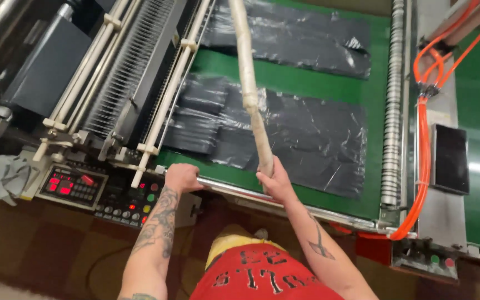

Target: Guiding and flattening plastic bags on a conveyor belt using a tube as they exit the machine

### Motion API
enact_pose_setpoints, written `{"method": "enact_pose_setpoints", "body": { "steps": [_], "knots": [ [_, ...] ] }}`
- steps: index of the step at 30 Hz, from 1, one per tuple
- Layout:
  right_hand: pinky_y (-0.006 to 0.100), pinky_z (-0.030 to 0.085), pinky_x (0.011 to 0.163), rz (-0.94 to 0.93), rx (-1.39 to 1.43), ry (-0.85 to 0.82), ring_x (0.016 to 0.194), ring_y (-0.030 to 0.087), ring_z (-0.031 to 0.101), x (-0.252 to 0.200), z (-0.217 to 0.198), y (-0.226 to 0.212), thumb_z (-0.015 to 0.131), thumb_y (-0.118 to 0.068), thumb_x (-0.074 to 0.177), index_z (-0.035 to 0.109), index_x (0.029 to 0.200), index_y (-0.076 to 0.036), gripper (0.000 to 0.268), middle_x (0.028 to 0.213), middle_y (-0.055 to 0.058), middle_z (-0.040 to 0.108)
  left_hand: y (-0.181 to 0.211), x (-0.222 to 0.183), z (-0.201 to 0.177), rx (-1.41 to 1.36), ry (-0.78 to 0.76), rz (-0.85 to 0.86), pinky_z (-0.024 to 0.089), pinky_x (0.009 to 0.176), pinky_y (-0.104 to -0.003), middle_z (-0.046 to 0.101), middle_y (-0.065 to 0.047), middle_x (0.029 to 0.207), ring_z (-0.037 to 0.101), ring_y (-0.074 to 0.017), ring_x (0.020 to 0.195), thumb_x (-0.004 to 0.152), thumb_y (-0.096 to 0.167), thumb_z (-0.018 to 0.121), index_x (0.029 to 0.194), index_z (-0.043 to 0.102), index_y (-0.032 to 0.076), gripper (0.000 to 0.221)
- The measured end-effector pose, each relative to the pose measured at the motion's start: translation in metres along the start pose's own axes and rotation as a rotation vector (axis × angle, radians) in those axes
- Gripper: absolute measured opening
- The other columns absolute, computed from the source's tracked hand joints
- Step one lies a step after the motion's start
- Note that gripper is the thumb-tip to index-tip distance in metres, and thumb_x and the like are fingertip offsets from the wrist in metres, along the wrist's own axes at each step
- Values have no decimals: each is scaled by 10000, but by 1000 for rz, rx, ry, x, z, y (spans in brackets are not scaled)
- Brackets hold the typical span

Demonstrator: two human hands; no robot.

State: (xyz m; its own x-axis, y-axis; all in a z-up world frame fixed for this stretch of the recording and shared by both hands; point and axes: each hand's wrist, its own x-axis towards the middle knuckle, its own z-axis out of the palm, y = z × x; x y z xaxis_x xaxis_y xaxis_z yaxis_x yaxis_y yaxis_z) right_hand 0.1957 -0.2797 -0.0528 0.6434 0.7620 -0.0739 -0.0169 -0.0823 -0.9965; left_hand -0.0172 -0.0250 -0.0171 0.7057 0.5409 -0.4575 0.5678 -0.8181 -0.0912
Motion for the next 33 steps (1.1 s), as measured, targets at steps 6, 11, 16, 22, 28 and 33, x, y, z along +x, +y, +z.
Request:
{"method": "enact_pose_setpoints", "body": {
  "steps": [6, 11, 16, 22, 28, 33],
  "knots": [
    [379, 564, 561, 108, 93, 232, 594, 253, 689, 26, 1, 9, 713, -50, 838, 499, 1391, -38, 593, 855, 156, 672, 12, -25, -36, -42, 8, 3, 600, 895, -404, 775, -3, 991, 735, -236, 1065, 637, 745, 615, 932, 769, 286, 567],
    [472, 615, 601, 199, -24, 547, 774, 373, 716, 2, -61, 43, 755, -87, 853, 453, 1438, 16, 666, 1005, 283, 659, 8, -14, -33, 39, 72, 17, 596, 881, -395, 768, 18, 929, 746, -216, 1031, 677, 672, 623, 916, 771, 304, 463],
    [542, 531, 653, 307, -300, 719, 706, 376, 715, -39, -143, 83, 717, -161, 872, 473, 1446, -43, 635, 983, 281, 671, 4, -3, -25, 17, -42, -15, 594, 920, -382, 784, 35, 1002, 740, -203, 1078, 656, 734, 619, 940, 774, 339, 511],
    [562, 536, 880, 237, -368, 558, 1044, 409, 697, -60, -126, 38, 726, -230, 888, 486, 1454, -79, 634, 1134, 241, 698, 14, -21, -55, -36, -152, 32, 573, 992, -405, 788, -40, 1120, 716, -256, 1165, 710, 756, 602, 1032, 786, 266, 615],
    [580, 514, 974, 229, -396, 437, 1155, 464, 646, -61, -110, 11, 735, -250, 897, 448, 1489, -58, 686, 1207, 280, 675, 6, 22, -23, 32, -200, 195, 587, 949, -452, 781, -101, 1074, 726, -290, 1111, 734, 745, 621, 968, 789, 173, 640],
    [609, 499, 963, 163, -457, 273, 1168, 518, 614, -27, -70, -25, 758, -283, 855, 454, 1468, -62, 719, 1193, 345, 656, 1, 31, -9, 24, -155, 214, 601, 902, -453, 785, -70, 977, 747, -272, 1034, 627, 876, 580, 933, 788, 184, 785]
  ]
}}
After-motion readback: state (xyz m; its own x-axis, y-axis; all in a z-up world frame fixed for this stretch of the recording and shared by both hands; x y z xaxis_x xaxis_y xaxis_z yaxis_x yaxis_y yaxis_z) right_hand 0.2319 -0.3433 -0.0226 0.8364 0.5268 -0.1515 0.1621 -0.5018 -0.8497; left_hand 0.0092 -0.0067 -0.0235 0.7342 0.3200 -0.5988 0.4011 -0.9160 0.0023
